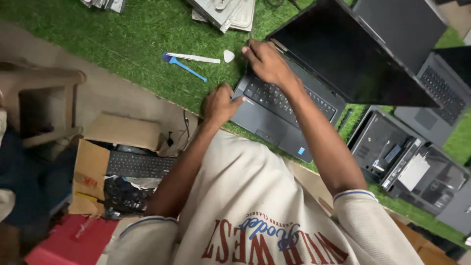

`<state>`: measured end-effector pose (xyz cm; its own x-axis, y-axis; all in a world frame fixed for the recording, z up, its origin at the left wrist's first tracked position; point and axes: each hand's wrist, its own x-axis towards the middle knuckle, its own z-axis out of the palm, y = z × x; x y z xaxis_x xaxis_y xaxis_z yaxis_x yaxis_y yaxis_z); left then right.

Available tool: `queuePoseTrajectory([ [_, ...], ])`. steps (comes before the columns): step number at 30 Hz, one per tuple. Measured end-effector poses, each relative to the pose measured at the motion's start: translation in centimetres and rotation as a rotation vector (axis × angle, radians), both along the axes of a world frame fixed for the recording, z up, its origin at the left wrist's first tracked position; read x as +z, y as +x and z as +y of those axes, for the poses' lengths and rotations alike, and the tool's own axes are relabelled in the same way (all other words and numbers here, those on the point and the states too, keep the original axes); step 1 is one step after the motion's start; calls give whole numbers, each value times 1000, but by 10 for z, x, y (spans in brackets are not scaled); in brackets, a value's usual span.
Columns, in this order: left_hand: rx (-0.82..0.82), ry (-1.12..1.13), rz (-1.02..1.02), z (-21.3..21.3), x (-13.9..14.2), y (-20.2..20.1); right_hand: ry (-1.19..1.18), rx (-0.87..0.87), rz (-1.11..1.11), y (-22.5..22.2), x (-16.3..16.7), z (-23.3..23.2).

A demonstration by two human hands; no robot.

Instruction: The person works on a laptop at a repair bench, using a spudger to pry along the seam between the bottom cover and chassis, then opens the laptop lid and works around the keyboard and hinge area with a screwdriver before repositioning the laptop on the bench.

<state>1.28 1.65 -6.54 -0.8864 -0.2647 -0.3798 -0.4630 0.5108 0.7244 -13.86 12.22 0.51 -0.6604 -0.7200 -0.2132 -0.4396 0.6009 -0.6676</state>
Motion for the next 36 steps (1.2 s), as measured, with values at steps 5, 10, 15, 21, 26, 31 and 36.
queuePoseTrajectory([
  [5, 5, 58, -33, 4, -7, 2, -52, 49, 27, 1, -6, 8],
  [10, 14, 75, 32, 3, -10, 4, -119, 45, -82, 13, -13, 14],
  [15, 31, 83, -35, 4, -6, 2, -141, 58, -121, 23, -18, 12],
  [21, 27, 95, -127, 4, -1, 0, -20, 91, -56, 25, -12, 8],
  [26, 7, 82, -101, 3, -1, 1, -18, 221, -8, 31, 2, -4],
  [31, 12, 76, -31, 2, -3, 2, 340, 327, -23, 24, 2, -33],
  [36, 16, 108, -119, 2, -2, 1, 573, 444, -66, 7, -5, -77],
])
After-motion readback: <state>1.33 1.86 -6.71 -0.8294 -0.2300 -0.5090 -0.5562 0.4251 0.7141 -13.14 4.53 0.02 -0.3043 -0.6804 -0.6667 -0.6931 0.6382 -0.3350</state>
